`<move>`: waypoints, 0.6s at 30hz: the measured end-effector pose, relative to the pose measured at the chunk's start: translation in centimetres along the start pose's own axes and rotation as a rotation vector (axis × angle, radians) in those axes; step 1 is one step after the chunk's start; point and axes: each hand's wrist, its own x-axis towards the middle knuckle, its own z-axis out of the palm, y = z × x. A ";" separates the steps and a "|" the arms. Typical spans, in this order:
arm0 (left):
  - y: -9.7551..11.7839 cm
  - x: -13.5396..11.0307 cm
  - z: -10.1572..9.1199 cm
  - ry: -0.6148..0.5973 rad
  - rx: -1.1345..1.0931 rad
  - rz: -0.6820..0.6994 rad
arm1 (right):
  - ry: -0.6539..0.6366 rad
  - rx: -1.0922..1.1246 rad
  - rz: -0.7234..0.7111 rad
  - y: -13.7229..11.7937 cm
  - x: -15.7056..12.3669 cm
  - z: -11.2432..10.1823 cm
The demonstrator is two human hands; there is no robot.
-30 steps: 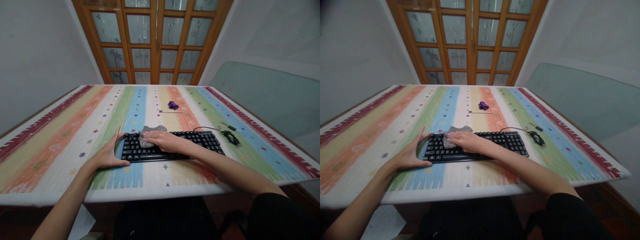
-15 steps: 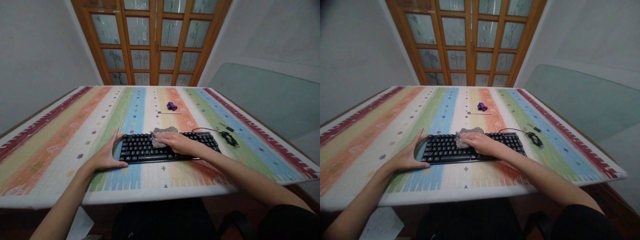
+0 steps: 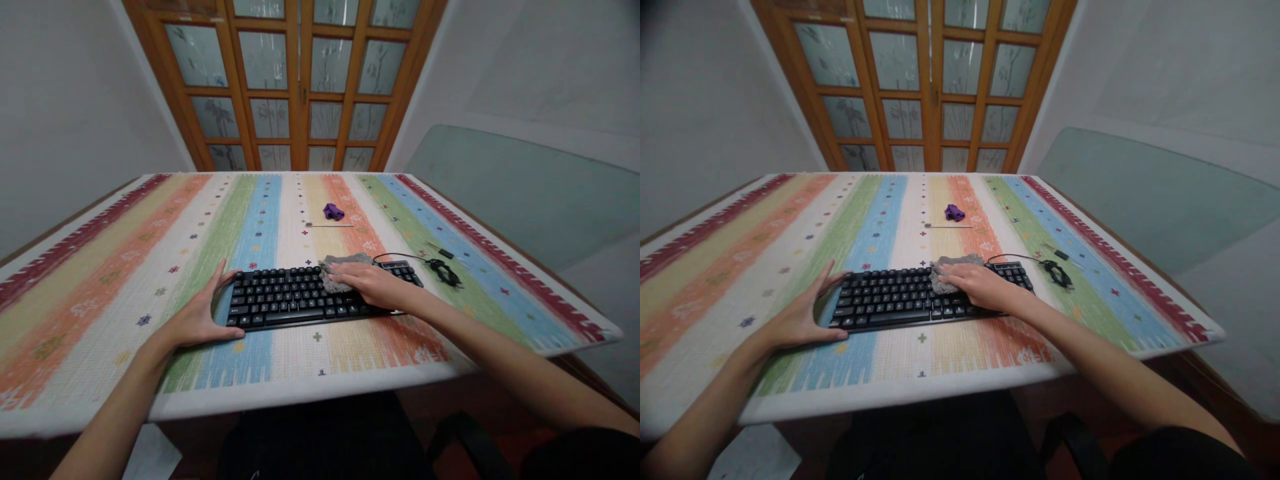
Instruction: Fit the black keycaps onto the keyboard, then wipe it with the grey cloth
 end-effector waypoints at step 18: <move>-0.6 -0.1 0.1 0.024 -0.016 0.017 | 0.083 0.041 0.110 2.1 -5.4 -1.7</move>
